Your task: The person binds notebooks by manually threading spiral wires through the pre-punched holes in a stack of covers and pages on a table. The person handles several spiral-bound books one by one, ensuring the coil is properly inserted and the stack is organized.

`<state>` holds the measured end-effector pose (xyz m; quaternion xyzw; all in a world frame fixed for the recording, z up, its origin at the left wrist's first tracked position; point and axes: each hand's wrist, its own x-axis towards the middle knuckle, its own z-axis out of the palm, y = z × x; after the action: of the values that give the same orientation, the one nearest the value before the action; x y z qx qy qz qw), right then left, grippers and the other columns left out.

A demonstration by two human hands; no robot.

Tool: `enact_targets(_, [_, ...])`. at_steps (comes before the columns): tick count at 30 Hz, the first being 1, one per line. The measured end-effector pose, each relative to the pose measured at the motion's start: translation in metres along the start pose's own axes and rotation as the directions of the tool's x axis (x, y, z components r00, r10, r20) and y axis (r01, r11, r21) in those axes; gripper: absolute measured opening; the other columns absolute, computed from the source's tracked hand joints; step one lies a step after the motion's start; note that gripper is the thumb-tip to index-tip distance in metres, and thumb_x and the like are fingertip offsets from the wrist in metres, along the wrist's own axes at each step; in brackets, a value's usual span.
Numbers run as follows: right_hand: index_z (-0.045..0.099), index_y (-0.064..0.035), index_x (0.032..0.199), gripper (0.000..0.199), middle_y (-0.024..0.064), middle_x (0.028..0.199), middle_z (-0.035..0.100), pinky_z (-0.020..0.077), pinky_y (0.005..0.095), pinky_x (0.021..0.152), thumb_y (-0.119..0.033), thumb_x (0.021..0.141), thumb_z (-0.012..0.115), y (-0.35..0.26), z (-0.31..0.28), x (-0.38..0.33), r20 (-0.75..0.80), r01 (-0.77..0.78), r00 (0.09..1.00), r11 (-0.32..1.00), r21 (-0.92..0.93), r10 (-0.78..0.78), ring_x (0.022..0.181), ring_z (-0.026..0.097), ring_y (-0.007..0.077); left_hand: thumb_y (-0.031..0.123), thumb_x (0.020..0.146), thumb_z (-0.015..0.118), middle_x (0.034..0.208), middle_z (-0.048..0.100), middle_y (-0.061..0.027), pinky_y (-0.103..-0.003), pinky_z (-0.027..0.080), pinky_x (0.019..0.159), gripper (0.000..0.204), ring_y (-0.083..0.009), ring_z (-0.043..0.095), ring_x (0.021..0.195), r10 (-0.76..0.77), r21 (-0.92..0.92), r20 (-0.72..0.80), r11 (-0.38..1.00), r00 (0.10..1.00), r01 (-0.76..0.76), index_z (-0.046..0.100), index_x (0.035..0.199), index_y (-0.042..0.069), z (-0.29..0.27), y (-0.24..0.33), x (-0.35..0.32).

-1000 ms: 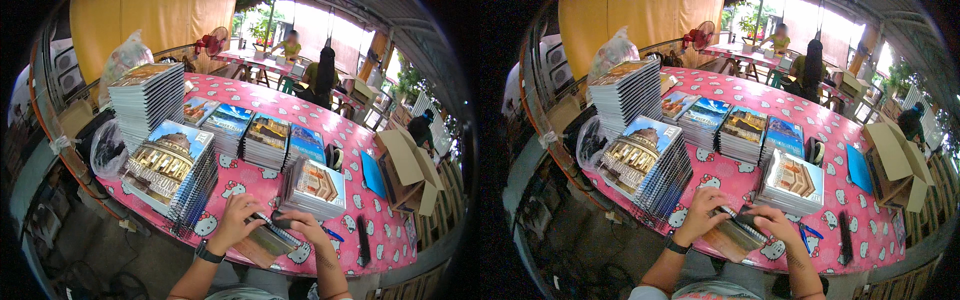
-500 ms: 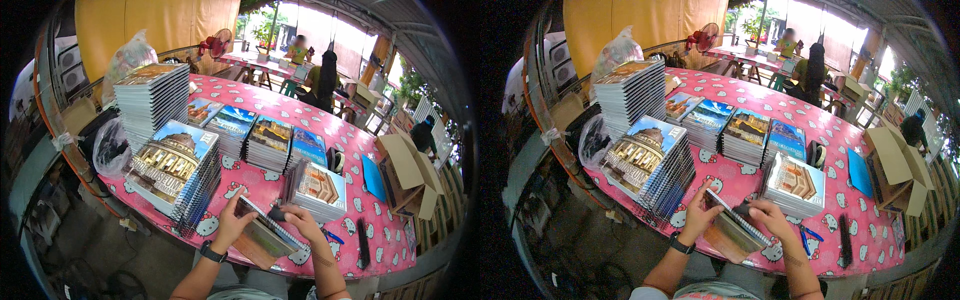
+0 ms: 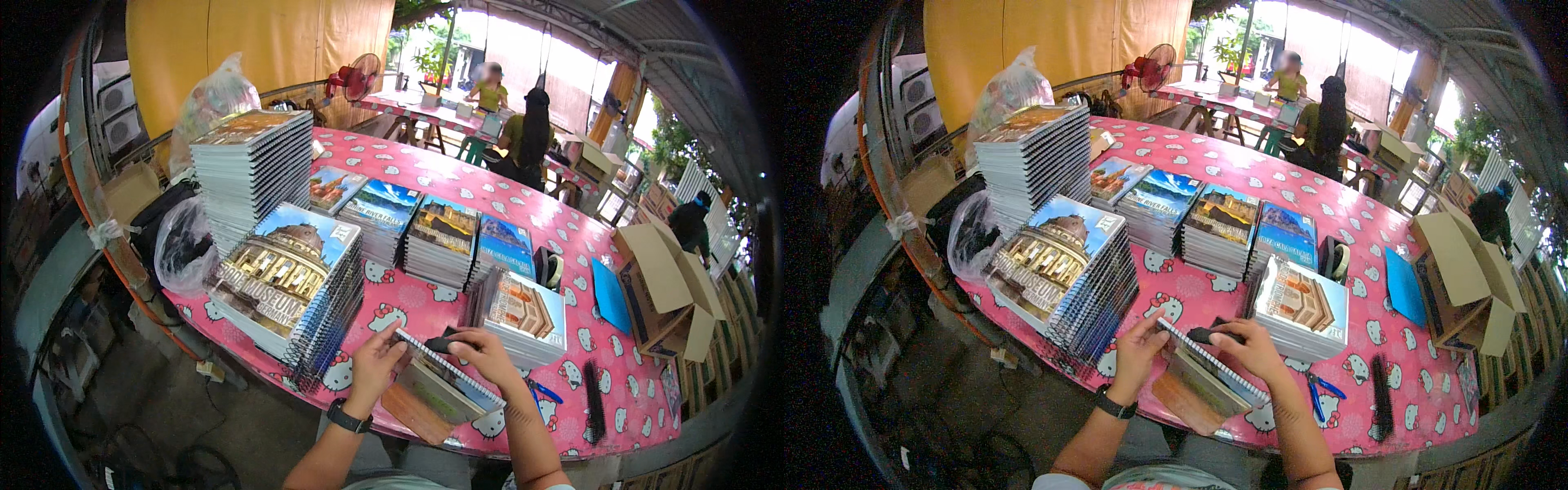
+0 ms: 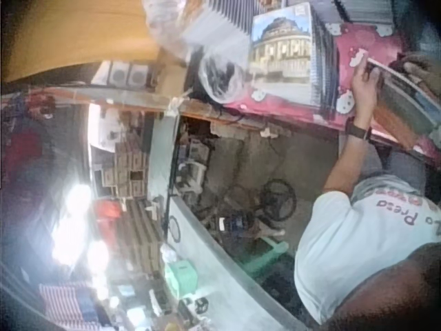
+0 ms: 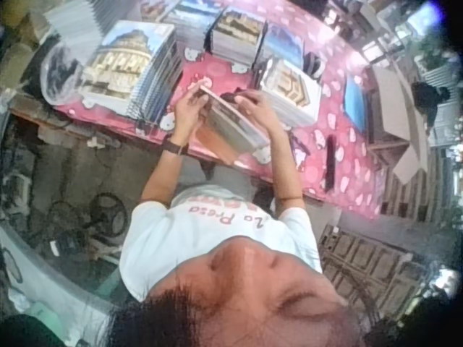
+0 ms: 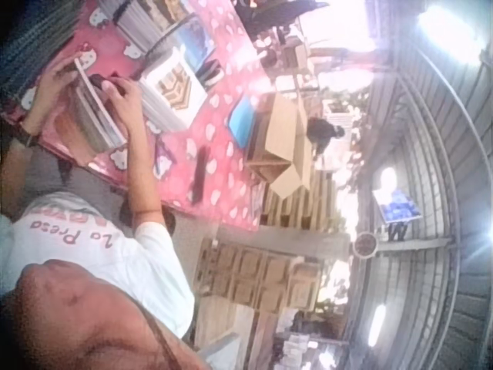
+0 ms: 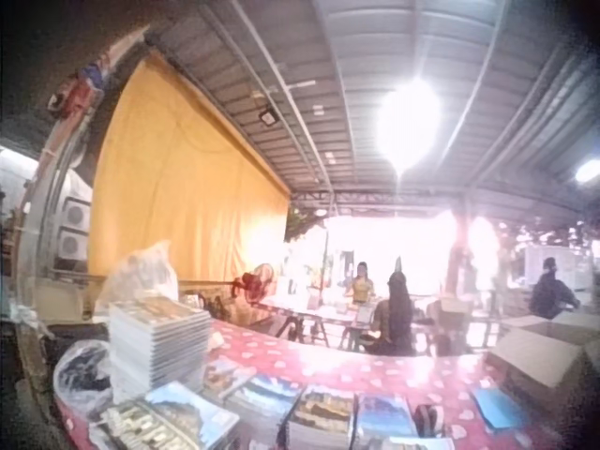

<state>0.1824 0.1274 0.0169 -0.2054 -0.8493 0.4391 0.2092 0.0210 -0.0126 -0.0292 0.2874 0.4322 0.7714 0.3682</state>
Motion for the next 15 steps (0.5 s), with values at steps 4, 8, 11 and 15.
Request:
enact_targets(4, [0.062, 0.0034, 0.102, 0.042, 0.0035, 0.084, 0.061, 0.0428, 0.03, 0.073, -0.035, 0.085, 0.057, -0.012, 0.0, 0.0, 0.073, -0.095, 0.994, 0.969, 0.23, 0.08, 0.078, 0.054, 0.015, -0.001, 0.085, 0.057, 0.094, 0.058, -0.0014, -0.021, 0.046, 0.07, 0.039, -0.0073, 0.055, 0.081, 0.036, 0.031, -0.009, 0.999, 0.999, -0.036, 0.052, 0.123, 0.002, -0.003, -0.012, 0.0])
enact_targets(8, [0.061, 0.0025, 0.107, 0.041, 0.0083, 0.096, 0.062, 0.0427, 0.0299, 0.082, -0.033, 0.085, 0.059, -0.01, -0.001, 0.002, 0.09, -0.171, 0.984, 0.944, 0.284, 0.151, 0.09, 0.056, 0.0167, 0.0, 0.085, 0.057, 0.092, 0.059, -0.0004, -0.019, 0.044, 0.064, 0.037, -0.0063, 0.055, 0.077, 0.122, 0.13, -0.014, 0.984, 0.992, -0.119, 0.054, 0.122, 0.003, -0.001, -0.009, 0.003])
enact_targets(11, [0.06, 0.0002, 0.109, 0.04, 0.0132, 0.105, 0.062, 0.0421, 0.0319, 0.086, -0.031, 0.084, 0.06, -0.002, 0.01, 0.003, 0.075, -0.118, 0.991, 0.982, 0.145, 0.108, 0.098, 0.056, 0.0197, 0.001, 0.085, 0.058, 0.093, 0.058, -0.0001, -0.018, 0.043, 0.061, 0.035, -0.0056, 0.054, 0.076, 0.062, 0.094, -0.013, 0.994, 0.998, -0.06, 0.055, 0.12, 0.004, -0.001, -0.006, -0.001])
enact_targets(15, [0.058, -0.0031, 0.114, 0.041, 0.013, 0.112, 0.059, 0.0411, 0.0327, 0.089, -0.031, 0.084, 0.06, 0.004, -0.006, -0.015, 0.072, -0.164, 0.984, 0.986, -0.003, 0.164, 0.105, 0.054, 0.0211, 0.002, 0.085, 0.059, 0.092, 0.058, 0.0006, -0.019, 0.043, 0.063, 0.031, -0.0055, 0.054, 0.078, -0.022, 0.027, 0.044, 0.999, 0.999, 0.021, 0.058, 0.116, 0.004, 0.001, -0.005, -0.001])
